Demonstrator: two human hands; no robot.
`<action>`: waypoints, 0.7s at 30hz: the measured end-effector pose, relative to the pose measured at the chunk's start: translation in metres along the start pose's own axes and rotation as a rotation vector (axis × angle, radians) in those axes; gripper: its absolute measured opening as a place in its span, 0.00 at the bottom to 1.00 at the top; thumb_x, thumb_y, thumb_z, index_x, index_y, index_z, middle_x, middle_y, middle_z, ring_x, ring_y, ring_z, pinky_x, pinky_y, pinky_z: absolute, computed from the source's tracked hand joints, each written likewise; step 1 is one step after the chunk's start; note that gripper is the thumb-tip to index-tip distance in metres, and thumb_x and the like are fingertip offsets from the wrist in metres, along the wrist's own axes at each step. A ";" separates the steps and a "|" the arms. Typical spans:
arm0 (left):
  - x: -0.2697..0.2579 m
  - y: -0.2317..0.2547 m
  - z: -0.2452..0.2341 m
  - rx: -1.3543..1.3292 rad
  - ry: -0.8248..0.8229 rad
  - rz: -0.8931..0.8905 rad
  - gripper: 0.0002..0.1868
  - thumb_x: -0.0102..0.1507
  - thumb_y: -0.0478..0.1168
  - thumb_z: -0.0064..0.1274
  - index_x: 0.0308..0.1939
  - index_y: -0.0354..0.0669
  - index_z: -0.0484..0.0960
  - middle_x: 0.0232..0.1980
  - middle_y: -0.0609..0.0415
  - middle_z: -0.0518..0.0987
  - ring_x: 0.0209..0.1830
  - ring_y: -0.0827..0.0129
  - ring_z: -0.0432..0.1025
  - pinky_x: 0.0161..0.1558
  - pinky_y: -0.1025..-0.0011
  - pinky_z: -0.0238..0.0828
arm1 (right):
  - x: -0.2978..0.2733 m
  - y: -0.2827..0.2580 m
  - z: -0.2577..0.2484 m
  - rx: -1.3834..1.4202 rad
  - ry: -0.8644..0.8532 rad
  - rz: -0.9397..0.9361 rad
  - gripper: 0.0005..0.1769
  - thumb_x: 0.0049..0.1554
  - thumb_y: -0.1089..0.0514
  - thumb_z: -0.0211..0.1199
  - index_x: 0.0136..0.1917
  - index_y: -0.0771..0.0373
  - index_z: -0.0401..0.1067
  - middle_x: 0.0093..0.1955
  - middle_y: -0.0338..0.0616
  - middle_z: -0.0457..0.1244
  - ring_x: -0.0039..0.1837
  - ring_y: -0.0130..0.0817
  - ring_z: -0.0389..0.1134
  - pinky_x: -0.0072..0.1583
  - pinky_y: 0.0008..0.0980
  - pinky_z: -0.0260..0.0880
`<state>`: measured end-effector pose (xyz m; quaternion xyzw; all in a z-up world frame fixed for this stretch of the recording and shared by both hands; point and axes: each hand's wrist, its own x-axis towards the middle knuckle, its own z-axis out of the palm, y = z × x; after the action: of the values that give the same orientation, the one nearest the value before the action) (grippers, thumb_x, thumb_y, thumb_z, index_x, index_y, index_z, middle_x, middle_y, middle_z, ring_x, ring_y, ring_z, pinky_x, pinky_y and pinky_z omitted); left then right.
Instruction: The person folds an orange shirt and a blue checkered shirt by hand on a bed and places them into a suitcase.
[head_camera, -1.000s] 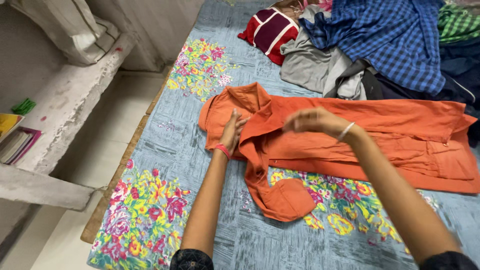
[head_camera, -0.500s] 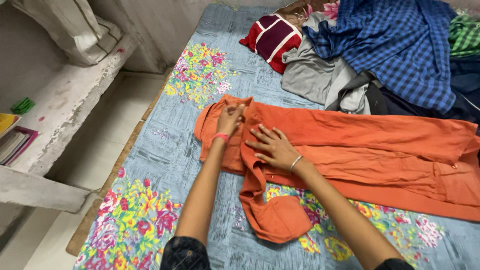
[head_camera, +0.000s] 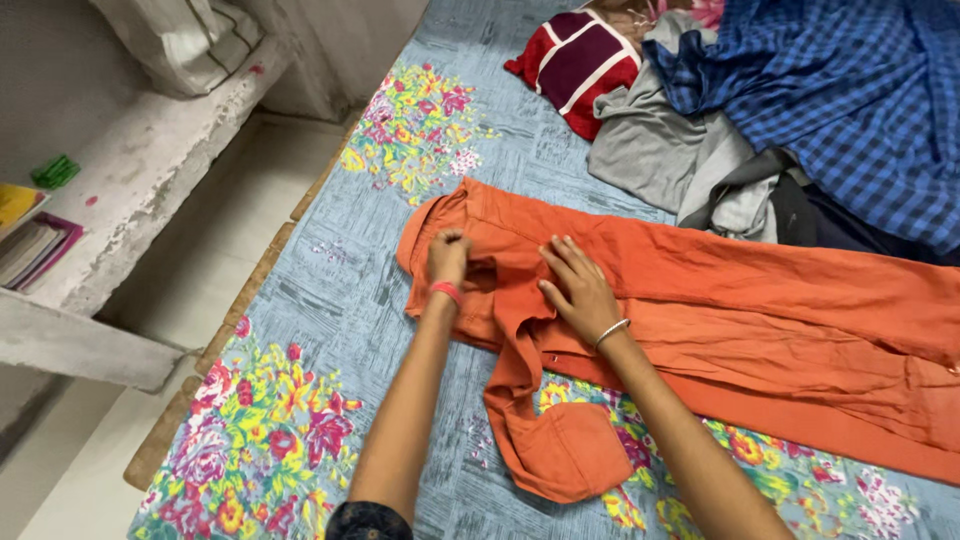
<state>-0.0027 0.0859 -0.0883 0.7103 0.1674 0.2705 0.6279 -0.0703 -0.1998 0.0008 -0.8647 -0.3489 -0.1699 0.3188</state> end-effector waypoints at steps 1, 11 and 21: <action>0.006 -0.004 -0.007 0.013 -0.130 -0.100 0.11 0.53 0.44 0.56 0.37 0.44 0.82 0.30 0.62 0.78 0.28 0.73 0.71 0.31 0.69 0.71 | -0.002 0.001 0.001 -0.001 -0.010 0.002 0.30 0.62 0.48 0.59 0.76 0.55 0.63 0.81 0.48 0.53 0.83 0.47 0.49 0.75 0.48 0.53; 0.074 0.070 0.017 0.507 -0.195 -0.280 0.26 0.57 0.64 0.62 0.34 0.42 0.88 0.32 0.50 0.82 0.32 0.61 0.76 0.34 0.63 0.69 | 0.000 -0.006 -0.004 -0.018 -0.037 -0.014 0.31 0.61 0.50 0.59 0.76 0.56 0.64 0.80 0.48 0.55 0.81 0.47 0.51 0.75 0.49 0.52; 0.068 0.071 0.027 0.680 0.059 -0.106 0.16 0.55 0.57 0.62 0.42 0.59 0.91 0.44 0.49 0.86 0.45 0.51 0.80 0.47 0.58 0.77 | 0.006 -0.011 -0.006 -0.059 -0.071 0.015 0.29 0.60 0.50 0.58 0.74 0.57 0.65 0.79 0.50 0.55 0.80 0.48 0.53 0.74 0.49 0.53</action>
<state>0.0602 0.0920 -0.0085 0.8612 0.3028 0.1865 0.3631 -0.0749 -0.1946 0.0130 -0.8818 -0.3484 -0.1471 0.2819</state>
